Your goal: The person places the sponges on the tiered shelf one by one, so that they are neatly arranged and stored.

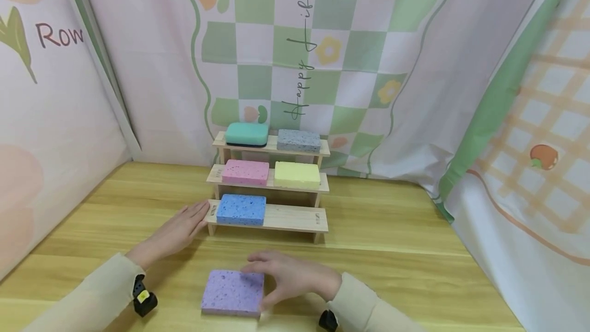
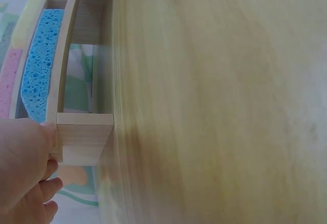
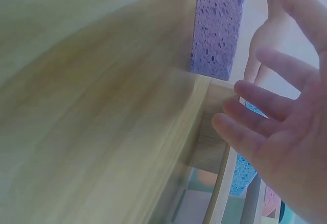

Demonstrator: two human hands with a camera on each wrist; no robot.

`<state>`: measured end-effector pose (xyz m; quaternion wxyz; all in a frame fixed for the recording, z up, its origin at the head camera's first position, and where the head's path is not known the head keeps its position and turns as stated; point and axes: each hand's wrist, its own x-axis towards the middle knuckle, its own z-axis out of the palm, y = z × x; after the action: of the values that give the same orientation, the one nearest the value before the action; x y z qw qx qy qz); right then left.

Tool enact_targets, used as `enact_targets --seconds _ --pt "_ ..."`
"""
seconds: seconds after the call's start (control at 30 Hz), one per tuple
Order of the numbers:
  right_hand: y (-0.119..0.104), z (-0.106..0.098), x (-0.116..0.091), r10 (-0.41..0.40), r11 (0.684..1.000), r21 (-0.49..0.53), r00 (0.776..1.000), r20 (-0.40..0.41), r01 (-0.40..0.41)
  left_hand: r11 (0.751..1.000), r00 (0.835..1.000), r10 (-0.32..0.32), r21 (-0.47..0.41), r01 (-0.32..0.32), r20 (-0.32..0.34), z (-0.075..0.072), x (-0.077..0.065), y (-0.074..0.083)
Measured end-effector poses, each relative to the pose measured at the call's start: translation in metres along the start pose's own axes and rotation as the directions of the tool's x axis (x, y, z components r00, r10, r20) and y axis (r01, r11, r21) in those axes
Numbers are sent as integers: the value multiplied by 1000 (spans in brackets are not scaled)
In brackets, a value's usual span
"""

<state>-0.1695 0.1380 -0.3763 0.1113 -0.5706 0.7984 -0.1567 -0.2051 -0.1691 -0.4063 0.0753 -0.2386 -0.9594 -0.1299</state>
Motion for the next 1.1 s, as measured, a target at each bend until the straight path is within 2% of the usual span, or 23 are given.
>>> enact_targets --seconds 0.17,0.47,0.7,1.1 --pt "0 4 -3 10 1000 -11 1000 25 -9 1000 1000 -1 9 1 3 0 0 0" --pt "-3 6 -3 8 999 37 998 63 -11 1000 1000 -2 -5 2 -8 -2 -1 2" --pt "-1 9 -1 -10 999 40 998 62 8 1000 1000 -6 -6 6 -7 -1 -1 2" --pt "-4 12 3 34 999 9 998 45 -34 1000 1000 -11 -9 11 2 -2 -1 3"
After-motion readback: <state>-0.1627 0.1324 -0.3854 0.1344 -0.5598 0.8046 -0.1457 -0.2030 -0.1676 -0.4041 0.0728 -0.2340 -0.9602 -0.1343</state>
